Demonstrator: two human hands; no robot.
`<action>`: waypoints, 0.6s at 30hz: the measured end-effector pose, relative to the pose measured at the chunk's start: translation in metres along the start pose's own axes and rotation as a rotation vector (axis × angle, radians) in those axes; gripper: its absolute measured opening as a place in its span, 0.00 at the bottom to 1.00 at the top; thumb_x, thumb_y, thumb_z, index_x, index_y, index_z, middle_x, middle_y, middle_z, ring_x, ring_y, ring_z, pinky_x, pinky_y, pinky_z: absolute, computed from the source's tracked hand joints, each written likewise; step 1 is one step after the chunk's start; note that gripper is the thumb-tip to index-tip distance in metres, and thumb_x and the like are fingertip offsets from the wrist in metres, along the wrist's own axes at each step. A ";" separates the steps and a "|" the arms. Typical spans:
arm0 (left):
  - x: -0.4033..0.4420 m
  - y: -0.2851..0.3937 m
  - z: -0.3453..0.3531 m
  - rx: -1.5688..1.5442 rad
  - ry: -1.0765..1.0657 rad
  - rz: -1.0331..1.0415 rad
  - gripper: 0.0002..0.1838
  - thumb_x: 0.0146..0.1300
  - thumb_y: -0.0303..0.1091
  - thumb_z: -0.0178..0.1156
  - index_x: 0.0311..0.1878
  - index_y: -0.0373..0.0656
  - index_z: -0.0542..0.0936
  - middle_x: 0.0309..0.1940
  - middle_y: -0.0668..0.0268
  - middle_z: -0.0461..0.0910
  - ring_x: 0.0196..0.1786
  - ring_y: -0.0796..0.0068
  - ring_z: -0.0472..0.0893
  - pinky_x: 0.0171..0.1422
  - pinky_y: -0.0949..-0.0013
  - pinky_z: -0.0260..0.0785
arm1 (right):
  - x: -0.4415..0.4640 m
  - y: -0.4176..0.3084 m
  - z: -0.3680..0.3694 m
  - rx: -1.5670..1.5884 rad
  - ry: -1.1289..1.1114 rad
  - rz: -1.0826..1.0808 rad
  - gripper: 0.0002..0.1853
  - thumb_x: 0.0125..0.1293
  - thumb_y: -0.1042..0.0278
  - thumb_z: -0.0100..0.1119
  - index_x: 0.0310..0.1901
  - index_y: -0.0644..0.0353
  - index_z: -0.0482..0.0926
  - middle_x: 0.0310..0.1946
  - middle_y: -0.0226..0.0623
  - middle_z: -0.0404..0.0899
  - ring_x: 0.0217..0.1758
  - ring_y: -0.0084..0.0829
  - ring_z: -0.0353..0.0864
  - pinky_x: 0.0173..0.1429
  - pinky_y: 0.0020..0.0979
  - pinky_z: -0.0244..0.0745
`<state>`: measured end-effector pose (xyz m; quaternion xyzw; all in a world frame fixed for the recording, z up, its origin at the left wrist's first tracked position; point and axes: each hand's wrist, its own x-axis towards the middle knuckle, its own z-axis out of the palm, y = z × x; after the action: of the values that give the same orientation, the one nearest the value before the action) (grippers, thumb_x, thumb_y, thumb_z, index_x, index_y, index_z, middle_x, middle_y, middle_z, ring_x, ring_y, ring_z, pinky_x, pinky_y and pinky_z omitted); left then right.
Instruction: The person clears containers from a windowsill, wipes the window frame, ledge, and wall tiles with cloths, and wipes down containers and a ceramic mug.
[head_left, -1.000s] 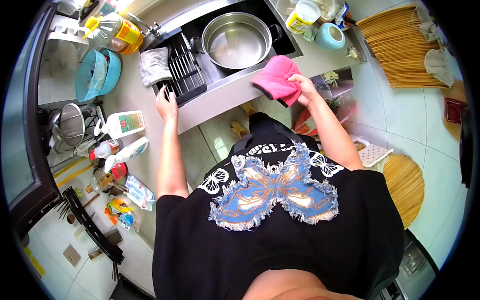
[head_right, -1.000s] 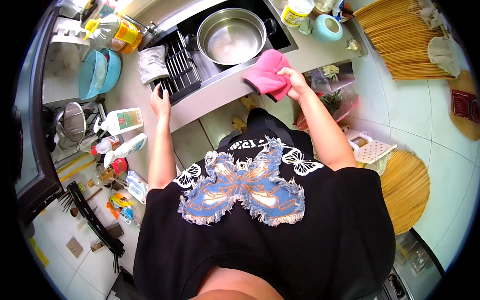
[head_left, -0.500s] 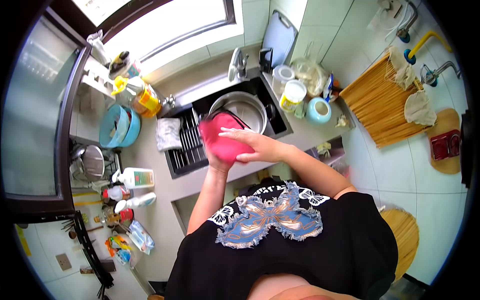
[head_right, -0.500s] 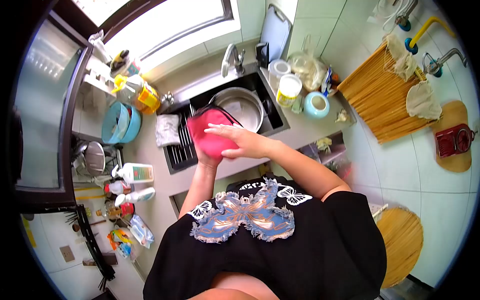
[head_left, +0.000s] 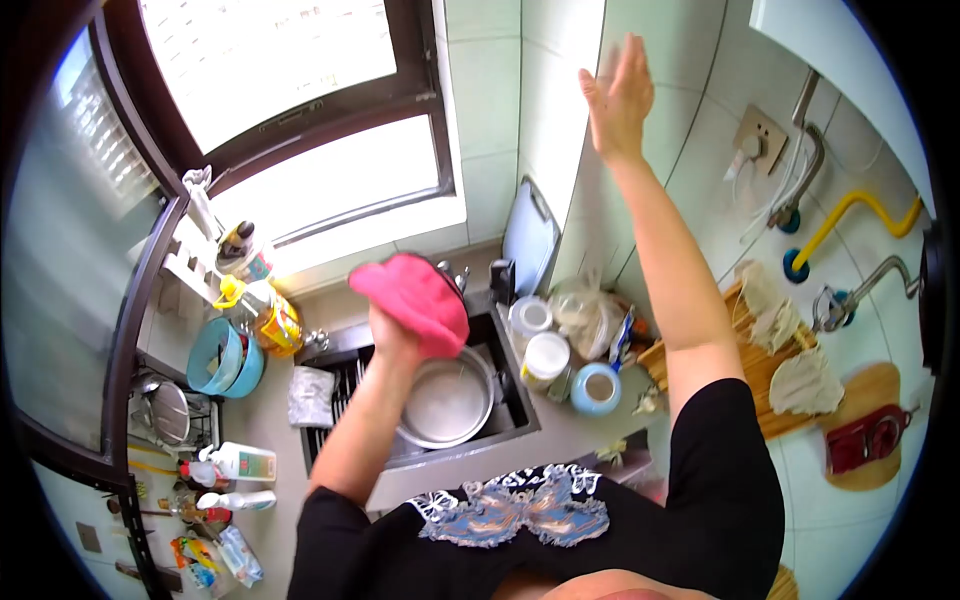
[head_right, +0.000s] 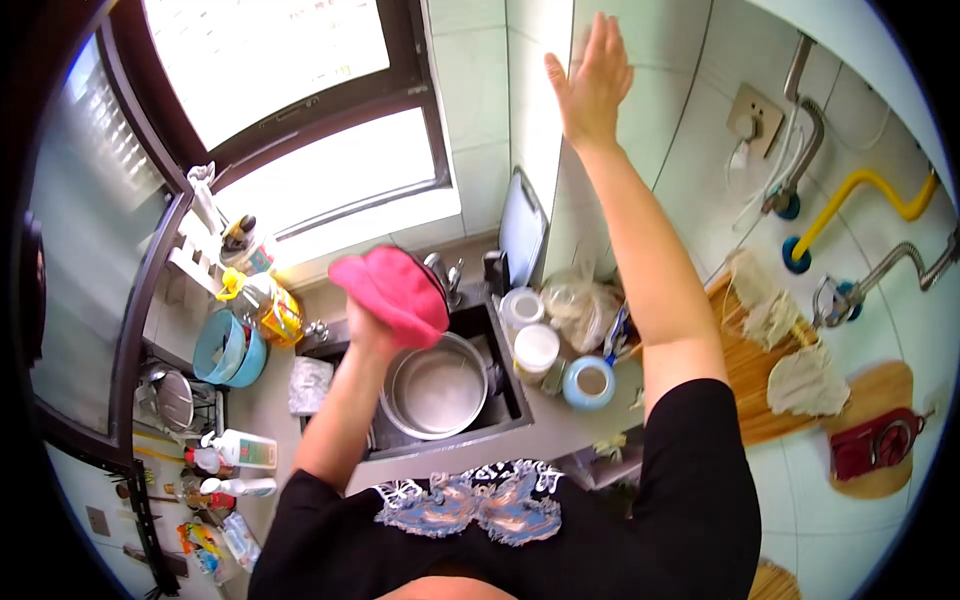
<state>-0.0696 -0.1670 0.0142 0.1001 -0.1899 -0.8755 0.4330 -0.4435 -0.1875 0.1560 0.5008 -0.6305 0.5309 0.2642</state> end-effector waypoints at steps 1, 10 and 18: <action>0.020 0.026 0.015 0.020 -0.128 0.011 0.20 0.79 0.57 0.45 0.46 0.50 0.74 0.38 0.69 0.74 0.42 0.67 0.75 0.46 0.56 0.72 | 0.014 -0.019 0.021 -0.092 -0.035 -0.013 0.48 0.73 0.42 0.59 0.83 0.55 0.46 0.85 0.50 0.40 0.86 0.59 0.39 0.84 0.62 0.37; 0.316 0.080 0.383 0.499 -0.361 0.618 0.43 0.77 0.60 0.52 0.80 0.35 0.59 0.79 0.53 0.63 0.80 0.60 0.62 0.83 0.55 0.52 | 0.004 0.002 0.054 -0.228 0.202 -0.086 0.35 0.75 0.66 0.51 0.81 0.57 0.54 0.84 0.44 0.48 0.87 0.53 0.42 0.85 0.60 0.36; 0.369 -0.016 0.410 1.049 -0.567 1.327 0.46 0.76 0.64 0.50 0.83 0.40 0.54 0.84 0.47 0.47 0.85 0.50 0.49 0.86 0.51 0.43 | 0.001 0.014 0.057 -0.082 0.357 -0.156 0.30 0.72 0.69 0.54 0.75 0.60 0.67 0.79 0.46 0.62 0.83 0.55 0.56 0.82 0.61 0.51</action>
<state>-0.4438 -0.3511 0.3754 -0.0655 -0.6849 -0.2367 0.6860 -0.4458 -0.2420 0.1346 0.4348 -0.5541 0.5630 0.4323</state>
